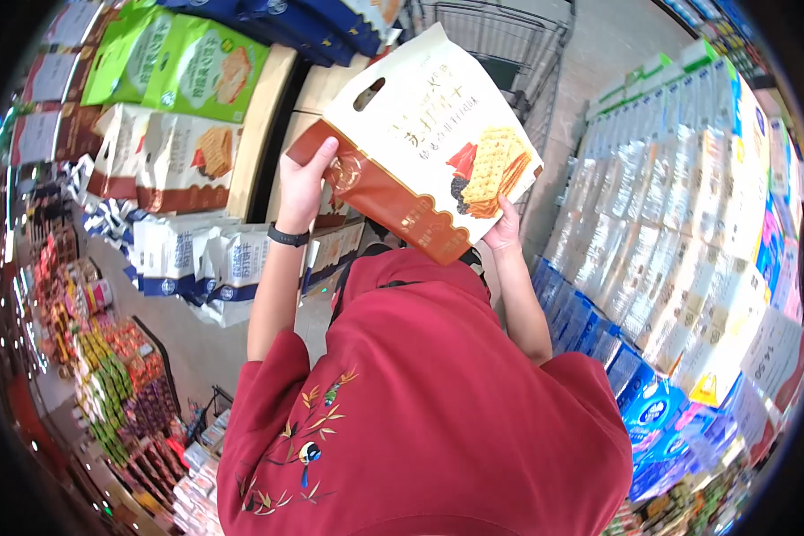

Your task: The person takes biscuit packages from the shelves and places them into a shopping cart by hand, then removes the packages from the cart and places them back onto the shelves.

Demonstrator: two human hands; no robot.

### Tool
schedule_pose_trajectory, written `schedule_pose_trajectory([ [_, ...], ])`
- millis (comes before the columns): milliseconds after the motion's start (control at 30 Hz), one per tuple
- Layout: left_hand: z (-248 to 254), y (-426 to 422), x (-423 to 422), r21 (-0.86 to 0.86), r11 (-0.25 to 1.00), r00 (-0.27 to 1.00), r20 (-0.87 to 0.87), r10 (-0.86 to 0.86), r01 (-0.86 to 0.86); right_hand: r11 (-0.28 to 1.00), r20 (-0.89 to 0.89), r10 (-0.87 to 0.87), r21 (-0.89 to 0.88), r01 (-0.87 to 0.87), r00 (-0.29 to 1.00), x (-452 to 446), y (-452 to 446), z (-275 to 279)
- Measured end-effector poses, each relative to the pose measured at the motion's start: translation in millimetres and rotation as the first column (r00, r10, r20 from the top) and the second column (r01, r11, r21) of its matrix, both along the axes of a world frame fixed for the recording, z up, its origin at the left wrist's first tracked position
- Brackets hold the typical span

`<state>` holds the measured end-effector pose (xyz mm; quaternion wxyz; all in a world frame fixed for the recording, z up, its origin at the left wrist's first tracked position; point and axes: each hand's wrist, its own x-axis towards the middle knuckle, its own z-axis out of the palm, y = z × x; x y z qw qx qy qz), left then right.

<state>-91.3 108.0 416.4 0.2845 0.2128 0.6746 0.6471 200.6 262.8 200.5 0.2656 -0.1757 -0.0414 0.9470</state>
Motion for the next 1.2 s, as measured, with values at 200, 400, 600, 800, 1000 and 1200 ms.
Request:
schedule_pose_trajectory([
  [200, 17, -57, 7, -0.058, 0.986, 0.986, -0.055, 0.156, -0.159, 0.999, 0.094, 0.052, -0.01, -0.052, 0.994, -61, -21, -6],
  [400, 28, -114, -25, -0.076, 0.976, 0.977, 0.047, 0.21, -0.206, 0.982, 0.132, 0.189, -0.017, -0.188, 0.973, -99, -33, -8],
  [600, 50, -167, -81, -0.346, 0.938, 0.999, 0.028, 0.029, -0.017, 0.96, 0.115, 0.281, -0.012, -0.281, 0.953, -131, -42, 2],
  [800, 43, -165, -134, -0.595, 0.803, 0.962, -0.241, -0.126, -0.044, 0.92, 0.109, 0.382, 0.043, -0.389, 0.918, -167, -61, 3],
  [1000, 40, -161, -179, -0.427, 0.881, 0.847, -0.528, -0.061, -0.203, 0.893, 0.115, 0.436, 0.067, -0.445, 0.892, -228, -89, 1],
  [1200, 75, -166, -233, -0.536, 0.818, 0.755, -0.62, -0.213, -0.209, 0.851, 0.055, 0.523, 0.018, -0.525, 0.851, -346, -131, -13],
])
